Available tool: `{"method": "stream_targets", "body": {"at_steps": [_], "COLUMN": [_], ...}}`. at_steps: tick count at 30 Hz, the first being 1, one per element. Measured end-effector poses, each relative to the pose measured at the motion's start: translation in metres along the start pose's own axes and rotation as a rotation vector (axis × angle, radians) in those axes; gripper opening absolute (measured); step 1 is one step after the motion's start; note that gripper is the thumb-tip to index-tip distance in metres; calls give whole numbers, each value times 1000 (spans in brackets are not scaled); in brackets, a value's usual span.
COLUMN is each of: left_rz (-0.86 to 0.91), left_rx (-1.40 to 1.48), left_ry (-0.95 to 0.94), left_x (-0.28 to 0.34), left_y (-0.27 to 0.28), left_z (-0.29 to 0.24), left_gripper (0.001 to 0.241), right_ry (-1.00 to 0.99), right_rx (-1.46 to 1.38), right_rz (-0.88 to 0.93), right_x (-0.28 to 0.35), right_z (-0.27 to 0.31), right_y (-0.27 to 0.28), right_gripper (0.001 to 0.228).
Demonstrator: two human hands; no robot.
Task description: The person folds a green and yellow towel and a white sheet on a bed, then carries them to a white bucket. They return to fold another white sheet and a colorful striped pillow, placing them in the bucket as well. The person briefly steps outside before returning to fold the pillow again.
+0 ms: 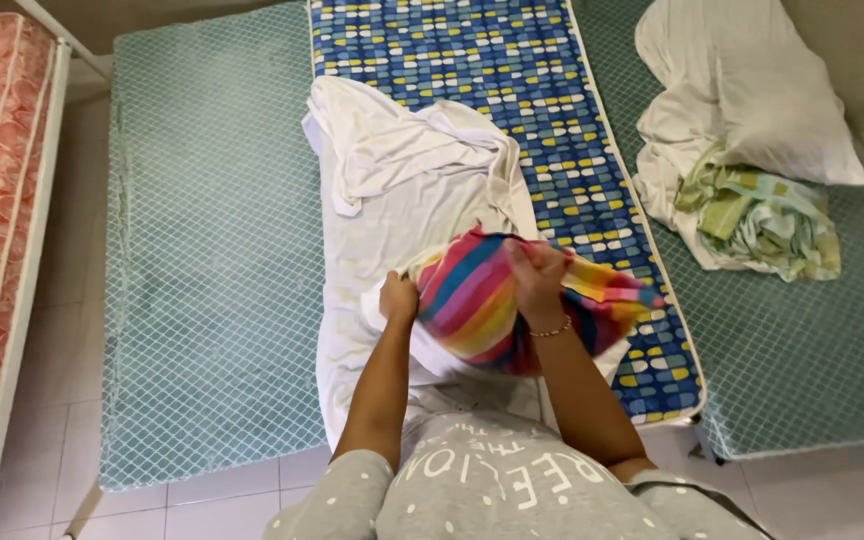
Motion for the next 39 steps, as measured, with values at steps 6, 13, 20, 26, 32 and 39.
{"method": "stream_targets", "body": {"at_steps": [6, 13, 20, 26, 32, 39], "left_rz": [84, 214, 464, 626, 609, 394], "left_rx": [404, 932, 1016, 814, 928, 328], "left_ry": [16, 65, 131, -154, -188, -754], "left_x": [0, -40, -17, 72, 116, 163], "left_y": [36, 51, -44, -80, -10, 44], "left_z": [-10, 31, -31, -127, -203, -255], "left_gripper": [32, 31, 36, 37, 39, 56], "right_ry": [287, 252, 165, -160, 56, -159], "right_rx": [-382, -267, 864, 725, 497, 461], "right_rz": [-452, -422, -445, 409, 210, 203], "right_x": [-16, -88, -62, 28, 38, 7], "right_z": [80, 82, -69, -208, -127, -123], "right_y": [101, 110, 140, 50, 25, -22], "right_gripper": [19, 34, 39, 29, 51, 69]}}
Point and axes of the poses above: each hand's wrist, its own x-axis away from the middle knuckle, its own y-axis out of the back of the hand, z = x × y, the point moved 6 cm from there along -x, towards the middle knuckle, and after that the axes turned 2 degrees about z, right-handed, at the moved point
